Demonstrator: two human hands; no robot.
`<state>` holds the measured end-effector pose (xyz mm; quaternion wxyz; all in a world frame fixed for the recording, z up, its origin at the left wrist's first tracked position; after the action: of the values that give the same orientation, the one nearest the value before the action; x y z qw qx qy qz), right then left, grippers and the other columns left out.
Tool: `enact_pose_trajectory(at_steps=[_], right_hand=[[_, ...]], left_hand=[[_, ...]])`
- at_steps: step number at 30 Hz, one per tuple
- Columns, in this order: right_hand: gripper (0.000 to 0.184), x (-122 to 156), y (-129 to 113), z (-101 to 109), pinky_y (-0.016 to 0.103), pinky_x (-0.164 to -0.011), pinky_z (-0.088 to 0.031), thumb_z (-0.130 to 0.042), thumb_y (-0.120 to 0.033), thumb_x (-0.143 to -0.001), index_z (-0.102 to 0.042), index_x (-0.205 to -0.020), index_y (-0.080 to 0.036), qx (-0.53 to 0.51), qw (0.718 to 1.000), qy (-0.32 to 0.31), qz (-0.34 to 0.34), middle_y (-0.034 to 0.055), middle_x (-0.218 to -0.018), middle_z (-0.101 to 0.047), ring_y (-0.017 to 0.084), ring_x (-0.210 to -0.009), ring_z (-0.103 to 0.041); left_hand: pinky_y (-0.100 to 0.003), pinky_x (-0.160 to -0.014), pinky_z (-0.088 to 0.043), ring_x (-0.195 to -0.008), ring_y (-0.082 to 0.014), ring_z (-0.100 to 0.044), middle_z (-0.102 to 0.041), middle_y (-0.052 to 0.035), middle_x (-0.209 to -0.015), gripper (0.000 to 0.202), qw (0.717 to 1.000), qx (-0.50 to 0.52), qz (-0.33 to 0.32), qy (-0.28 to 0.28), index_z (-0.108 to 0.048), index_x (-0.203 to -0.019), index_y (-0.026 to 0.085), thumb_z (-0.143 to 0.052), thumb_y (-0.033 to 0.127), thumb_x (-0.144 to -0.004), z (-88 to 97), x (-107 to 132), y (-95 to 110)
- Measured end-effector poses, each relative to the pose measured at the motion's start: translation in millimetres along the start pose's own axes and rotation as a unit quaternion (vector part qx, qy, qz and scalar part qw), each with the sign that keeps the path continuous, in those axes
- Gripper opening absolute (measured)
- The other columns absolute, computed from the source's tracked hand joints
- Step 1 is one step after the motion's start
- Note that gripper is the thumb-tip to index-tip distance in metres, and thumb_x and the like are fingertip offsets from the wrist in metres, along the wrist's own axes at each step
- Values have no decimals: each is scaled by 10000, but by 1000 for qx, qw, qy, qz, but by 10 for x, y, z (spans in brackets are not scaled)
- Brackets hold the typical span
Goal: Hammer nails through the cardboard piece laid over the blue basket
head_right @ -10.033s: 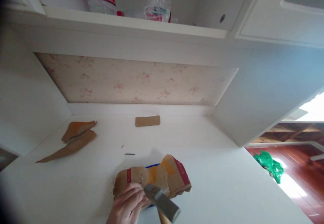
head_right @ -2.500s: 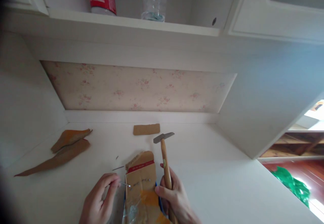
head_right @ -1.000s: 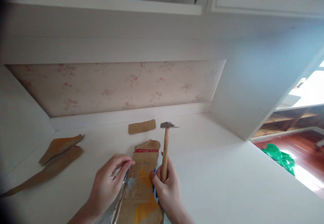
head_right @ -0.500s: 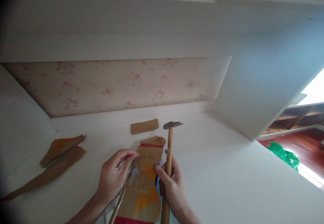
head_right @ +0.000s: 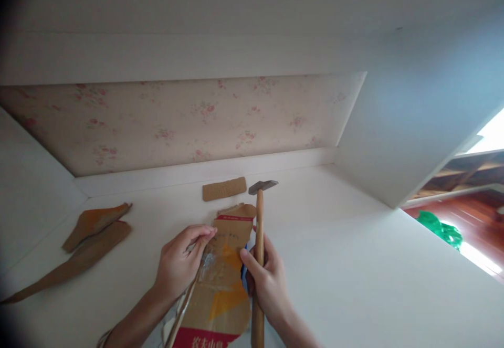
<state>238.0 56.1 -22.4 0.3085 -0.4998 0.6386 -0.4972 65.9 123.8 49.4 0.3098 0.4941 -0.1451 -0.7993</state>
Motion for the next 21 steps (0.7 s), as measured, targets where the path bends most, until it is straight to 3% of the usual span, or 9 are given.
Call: enact_pose_trajectory(at_steps=[6, 11, 16, 21], right_hand=[[347, -8, -11, 5, 138, -329, -331, -762, -433, -830, -593, -1047, -221, 3, 1000, -1, 0, -133, -539, -447, 35, -368, -405], [353, -17, -19, -10, 142, -348, -296, -758, -434, -828, -581, -1034, -207, -10, 1000, -13, -3, -141, -539, -408, 29, -385, -353], [419, 57, -99, 28, 134, -354, -292, -713, -400, -873, -562, -1214, -209, -8, 1000, -24, -1, -130, -581, -431, 26, -392, -368], [524, 172, -211, 107, 136, -313, -252, -682, -443, -881, -541, -1343, -240, -3, 994, -102, -38, -125, -608, -444, 1, -315, -321]], left_hand=[[-238, -857, -594, -910, -149, -749, -770, -8, -956, 89, 999, 21, -17, -19, -655, -996, 235, -595, 173, -975, -33, -10, 32], [-217, -811, -598, -848, -145, -763, -781, 10, -924, 53, 993, 69, 87, -33, -674, -990, 235, -643, 246, -949, -105, 33, -77], [-250, -835, -602, -872, -169, -771, -802, 2, -959, 180, 983, 75, 166, -31, -716, -1072, 243, -676, 325, -916, -126, 84, -192], [-251, -870, -582, -920, -176, -759, -804, -3, -1005, 142, 986, 77, 144, -41, -786, -964, 261, -661, 310, -918, -154, 71, -160]])
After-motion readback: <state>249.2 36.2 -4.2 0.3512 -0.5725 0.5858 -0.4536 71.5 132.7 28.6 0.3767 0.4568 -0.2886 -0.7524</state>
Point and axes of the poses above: each hand's wrist, its own x-axis away from the middle knuckle, its own z-axis out of the back of the hand, y = z × x, the point moved 6 cm from there along -x, towards the middle knuckle
